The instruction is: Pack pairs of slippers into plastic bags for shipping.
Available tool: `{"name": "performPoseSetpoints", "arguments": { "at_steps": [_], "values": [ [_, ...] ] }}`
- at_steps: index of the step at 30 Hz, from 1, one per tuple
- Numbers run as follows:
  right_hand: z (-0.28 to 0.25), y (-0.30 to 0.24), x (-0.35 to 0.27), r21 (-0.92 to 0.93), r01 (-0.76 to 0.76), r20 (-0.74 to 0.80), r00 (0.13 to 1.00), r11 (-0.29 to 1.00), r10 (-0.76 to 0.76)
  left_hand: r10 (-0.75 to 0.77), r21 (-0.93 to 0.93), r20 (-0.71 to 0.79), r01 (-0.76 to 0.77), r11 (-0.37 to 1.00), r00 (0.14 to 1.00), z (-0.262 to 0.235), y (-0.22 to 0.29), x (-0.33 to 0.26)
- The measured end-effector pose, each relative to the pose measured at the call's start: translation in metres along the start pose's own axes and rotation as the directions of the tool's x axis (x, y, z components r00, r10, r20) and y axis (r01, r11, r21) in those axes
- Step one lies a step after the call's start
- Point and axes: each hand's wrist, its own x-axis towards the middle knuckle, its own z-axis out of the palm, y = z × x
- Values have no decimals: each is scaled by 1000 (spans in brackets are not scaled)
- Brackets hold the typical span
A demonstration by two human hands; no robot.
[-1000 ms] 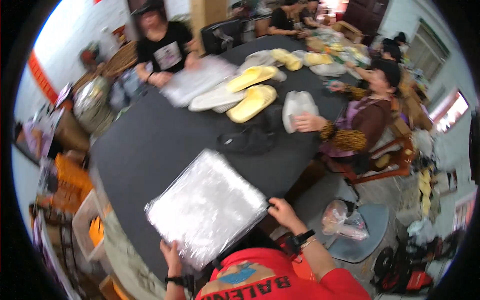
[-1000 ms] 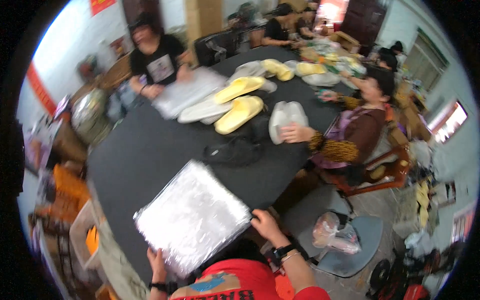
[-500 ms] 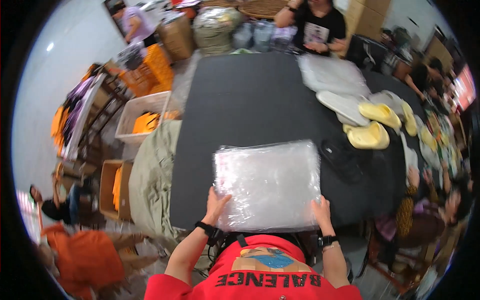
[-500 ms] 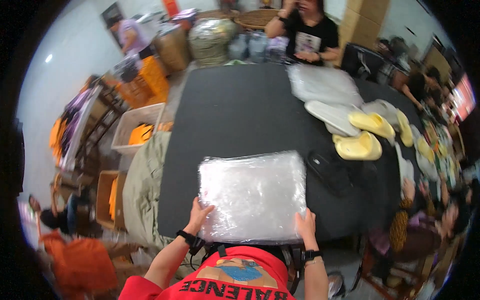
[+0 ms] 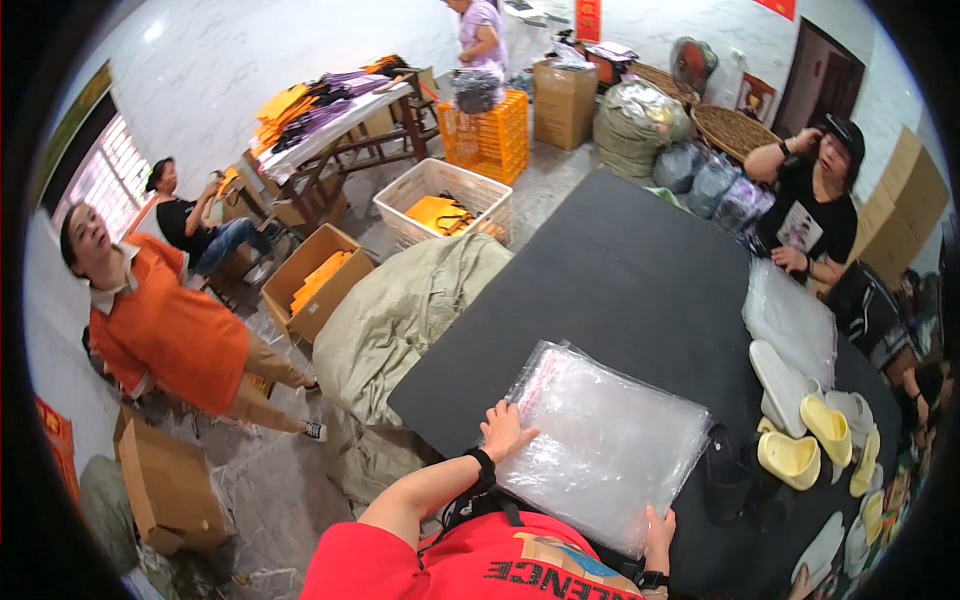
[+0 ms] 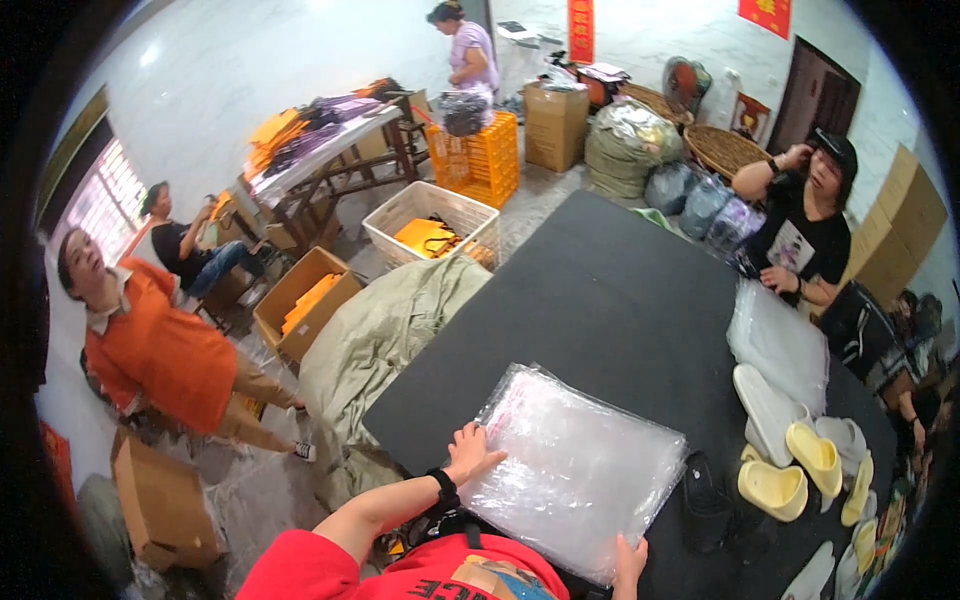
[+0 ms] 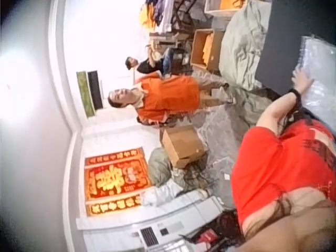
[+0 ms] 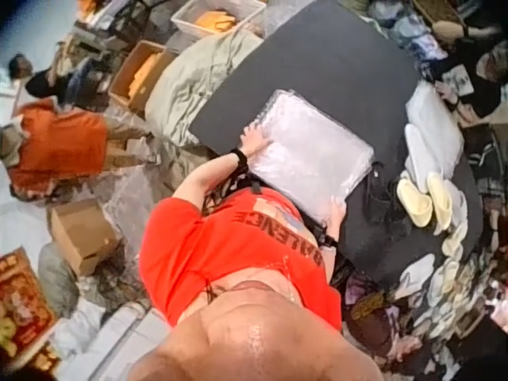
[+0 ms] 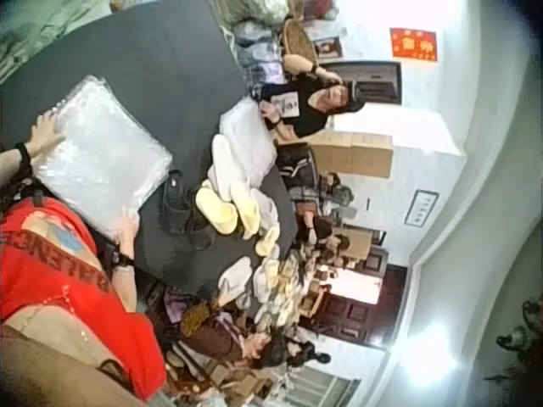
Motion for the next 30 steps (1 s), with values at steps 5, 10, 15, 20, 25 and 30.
{"name": "performPoseSetpoints", "arguments": {
  "at_steps": [5,10,15,20,25,30],
  "values": [
    [10,-16,-13,34,-26,37,999,999,25,-70,-203,41,76,976,997,23,-20,19],
    [19,-17,-8,-5,50,35,998,999,-50,-39,77,-17,40,996,999,-3,2,18],
    [26,-4,-7,-105,108,-88,989,989,-118,-2,12,-50,2,1000,999,-12,1,11],
    [20,-30,-26,27,-53,-68,996,998,55,54,-207,46,-43,977,997,-1,0,16],
    [27,-12,-17,-152,-16,-96,995,988,1,1,-524,59,30,851,998,18,-49,37],
    [34,-13,-19,-64,-130,-48,991,989,127,102,-31,-4,-103,994,995,0,-38,31]
  ]
}}
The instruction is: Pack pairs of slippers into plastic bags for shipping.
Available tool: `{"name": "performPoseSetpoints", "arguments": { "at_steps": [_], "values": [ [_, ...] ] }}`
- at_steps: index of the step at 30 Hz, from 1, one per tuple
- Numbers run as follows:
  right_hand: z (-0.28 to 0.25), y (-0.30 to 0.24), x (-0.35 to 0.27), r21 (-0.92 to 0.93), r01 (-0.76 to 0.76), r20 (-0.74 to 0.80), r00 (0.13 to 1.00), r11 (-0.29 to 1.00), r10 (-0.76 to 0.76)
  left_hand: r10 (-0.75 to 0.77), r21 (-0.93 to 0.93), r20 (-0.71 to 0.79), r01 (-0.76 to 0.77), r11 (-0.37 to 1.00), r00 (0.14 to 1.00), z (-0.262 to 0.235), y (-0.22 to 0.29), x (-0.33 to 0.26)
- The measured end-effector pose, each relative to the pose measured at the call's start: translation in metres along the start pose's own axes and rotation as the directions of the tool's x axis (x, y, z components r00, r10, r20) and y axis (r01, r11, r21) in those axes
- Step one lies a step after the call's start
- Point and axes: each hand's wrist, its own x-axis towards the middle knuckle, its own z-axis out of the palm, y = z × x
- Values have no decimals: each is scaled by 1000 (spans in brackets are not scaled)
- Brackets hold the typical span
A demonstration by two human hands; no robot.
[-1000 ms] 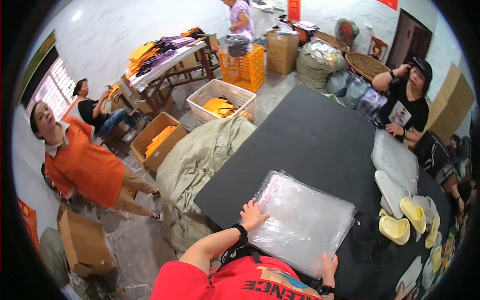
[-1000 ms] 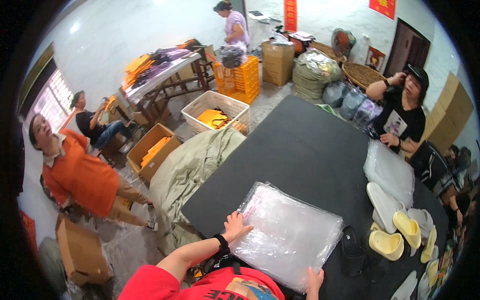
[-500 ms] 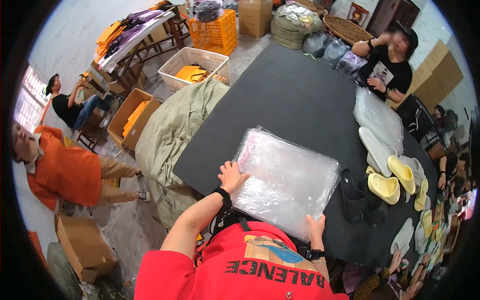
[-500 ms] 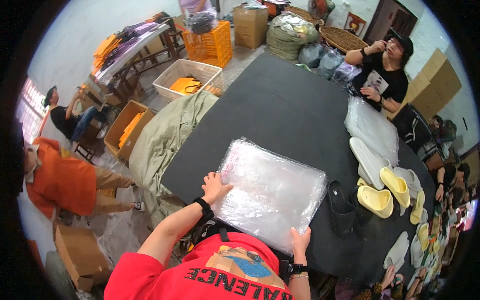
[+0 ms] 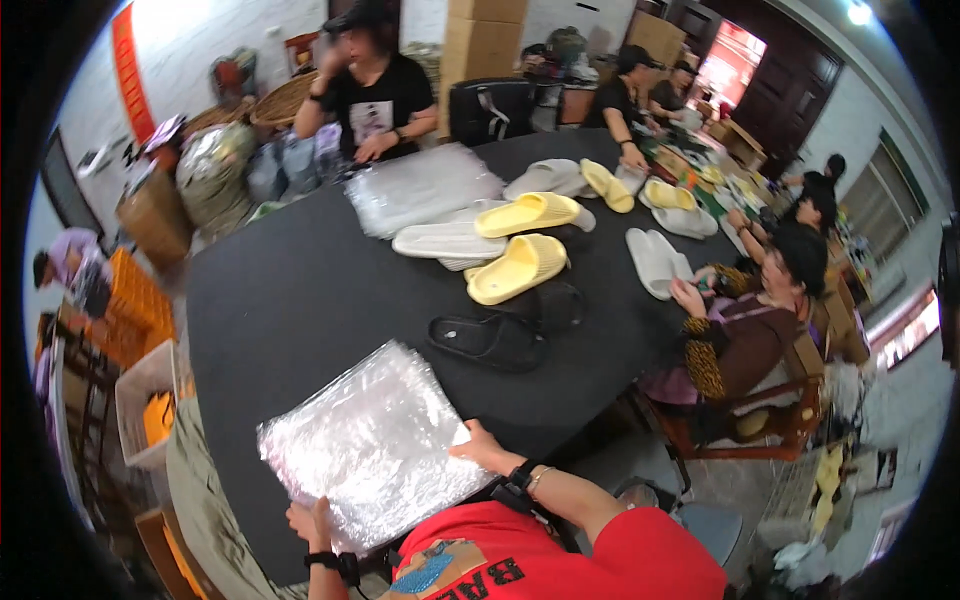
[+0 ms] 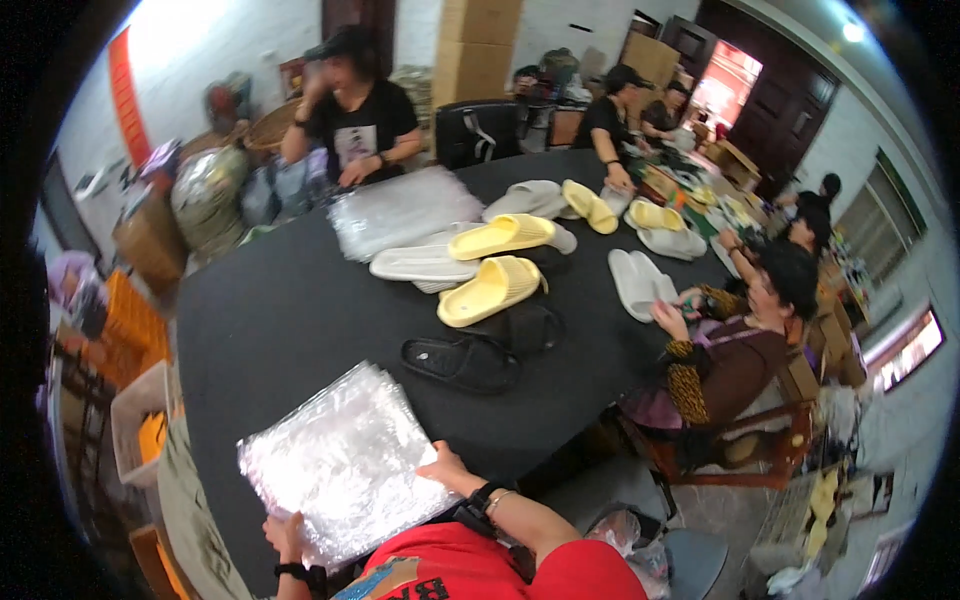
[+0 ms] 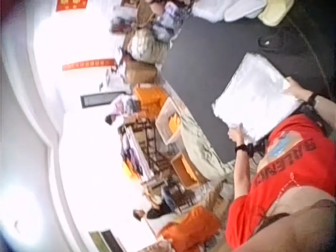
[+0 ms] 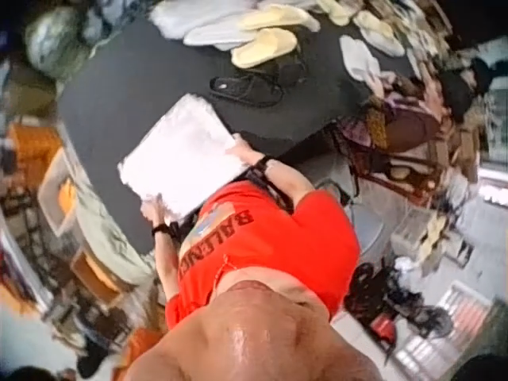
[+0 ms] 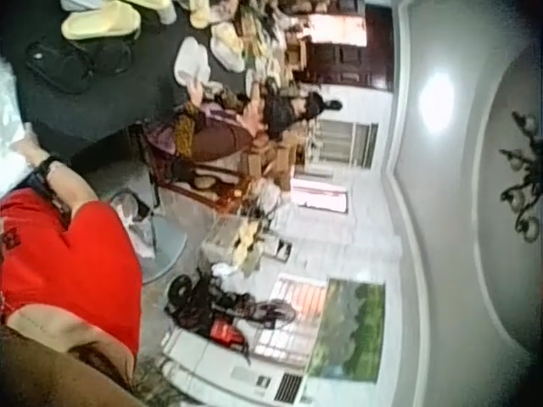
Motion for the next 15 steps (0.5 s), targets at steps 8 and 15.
{"name": "performPoseSetpoints", "arguments": {
  "at_steps": [8,15],
  "values": [
    [12,5,16,48,63,31,997,997,-65,-70,-154,-37,63,986,997,16,-26,29],
    [-6,11,22,-76,227,-79,969,971,-233,-204,-113,151,222,969,967,6,20,10]
  ]
}}
